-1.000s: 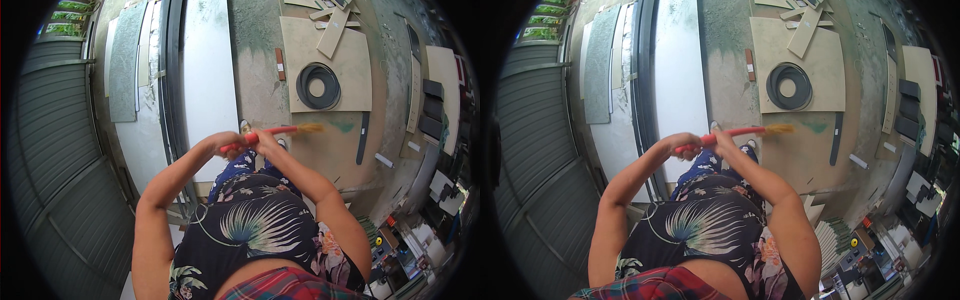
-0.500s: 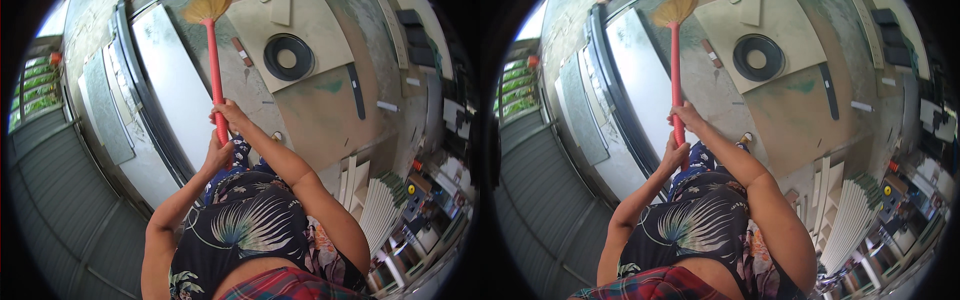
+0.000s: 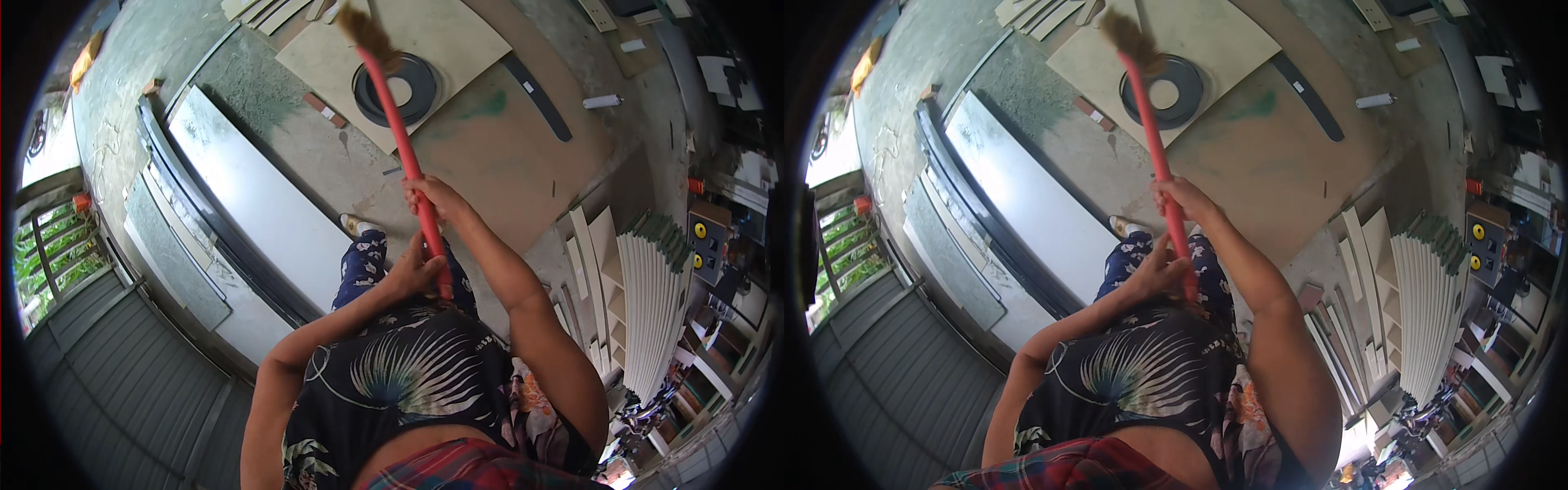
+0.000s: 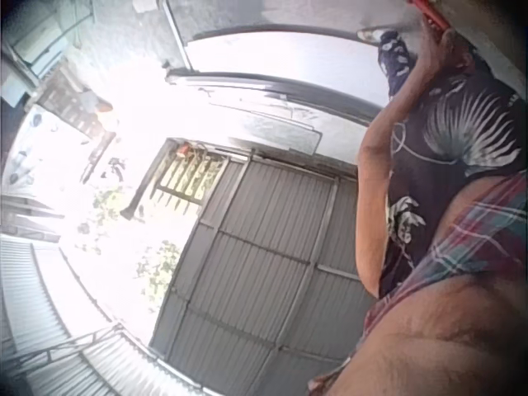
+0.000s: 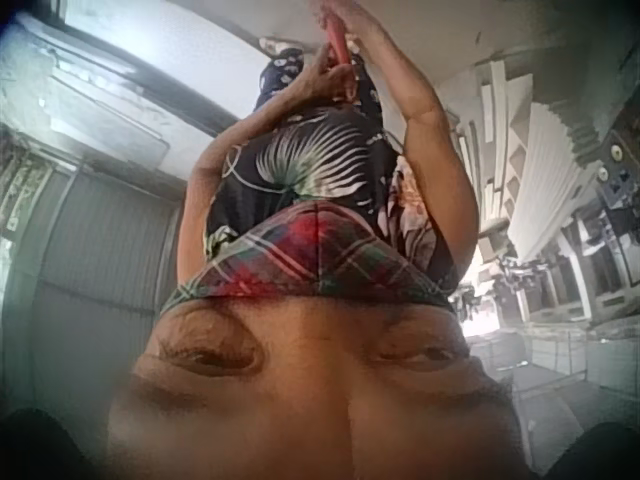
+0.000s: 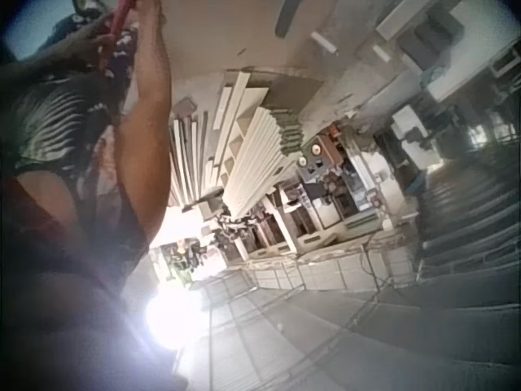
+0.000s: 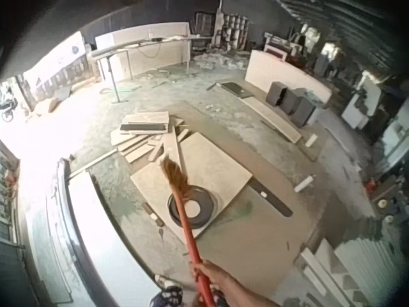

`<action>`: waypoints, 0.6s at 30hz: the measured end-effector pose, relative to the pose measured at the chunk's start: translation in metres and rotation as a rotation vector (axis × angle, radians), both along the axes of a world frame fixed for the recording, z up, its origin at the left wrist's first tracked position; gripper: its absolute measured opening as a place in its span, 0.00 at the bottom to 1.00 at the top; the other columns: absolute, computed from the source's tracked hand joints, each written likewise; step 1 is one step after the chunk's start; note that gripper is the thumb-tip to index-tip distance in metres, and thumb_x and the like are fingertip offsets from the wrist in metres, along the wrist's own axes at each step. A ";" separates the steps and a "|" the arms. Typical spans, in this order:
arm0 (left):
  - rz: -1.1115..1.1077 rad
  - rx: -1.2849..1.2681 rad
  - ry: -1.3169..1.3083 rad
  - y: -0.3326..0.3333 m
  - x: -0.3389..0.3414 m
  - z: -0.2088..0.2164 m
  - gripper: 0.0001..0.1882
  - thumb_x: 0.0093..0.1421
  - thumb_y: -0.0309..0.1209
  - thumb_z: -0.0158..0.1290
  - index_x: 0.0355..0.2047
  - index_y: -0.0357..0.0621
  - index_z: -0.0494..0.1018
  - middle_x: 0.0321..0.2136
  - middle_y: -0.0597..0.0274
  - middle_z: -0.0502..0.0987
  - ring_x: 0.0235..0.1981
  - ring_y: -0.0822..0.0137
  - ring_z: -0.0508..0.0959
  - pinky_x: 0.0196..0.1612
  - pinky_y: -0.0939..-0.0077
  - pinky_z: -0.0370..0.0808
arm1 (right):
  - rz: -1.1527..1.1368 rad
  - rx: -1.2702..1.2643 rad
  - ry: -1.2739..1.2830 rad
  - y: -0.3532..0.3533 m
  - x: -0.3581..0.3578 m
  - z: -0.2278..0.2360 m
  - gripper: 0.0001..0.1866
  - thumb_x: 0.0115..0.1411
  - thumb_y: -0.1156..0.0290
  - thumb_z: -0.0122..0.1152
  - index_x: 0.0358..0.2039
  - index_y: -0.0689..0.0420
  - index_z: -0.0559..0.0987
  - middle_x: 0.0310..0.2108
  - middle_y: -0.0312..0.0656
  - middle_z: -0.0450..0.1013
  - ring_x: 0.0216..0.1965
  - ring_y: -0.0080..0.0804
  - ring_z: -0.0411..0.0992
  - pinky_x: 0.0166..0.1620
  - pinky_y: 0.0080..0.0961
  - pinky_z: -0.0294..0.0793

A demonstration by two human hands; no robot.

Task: Sweeping sawdust and debris off the floor in a workshop using a broom.

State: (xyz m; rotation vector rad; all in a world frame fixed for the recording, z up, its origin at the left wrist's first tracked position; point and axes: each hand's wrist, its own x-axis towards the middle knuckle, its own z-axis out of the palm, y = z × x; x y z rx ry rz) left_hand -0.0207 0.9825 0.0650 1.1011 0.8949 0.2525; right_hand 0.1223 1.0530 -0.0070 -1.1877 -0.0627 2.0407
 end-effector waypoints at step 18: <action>-0.593 -0.287 -0.168 -0.076 0.174 -0.059 0.23 0.56 0.30 0.43 0.52 0.39 0.53 0.37 0.47 0.70 0.35 0.63 0.74 0.39 0.70 0.71 | 0.720 -0.108 -0.145 -0.147 0.170 -0.069 0.09 0.47 0.66 0.55 0.20 0.59 0.72 0.13 0.35 0.68 0.13 0.21 0.65 0.18 0.20 0.65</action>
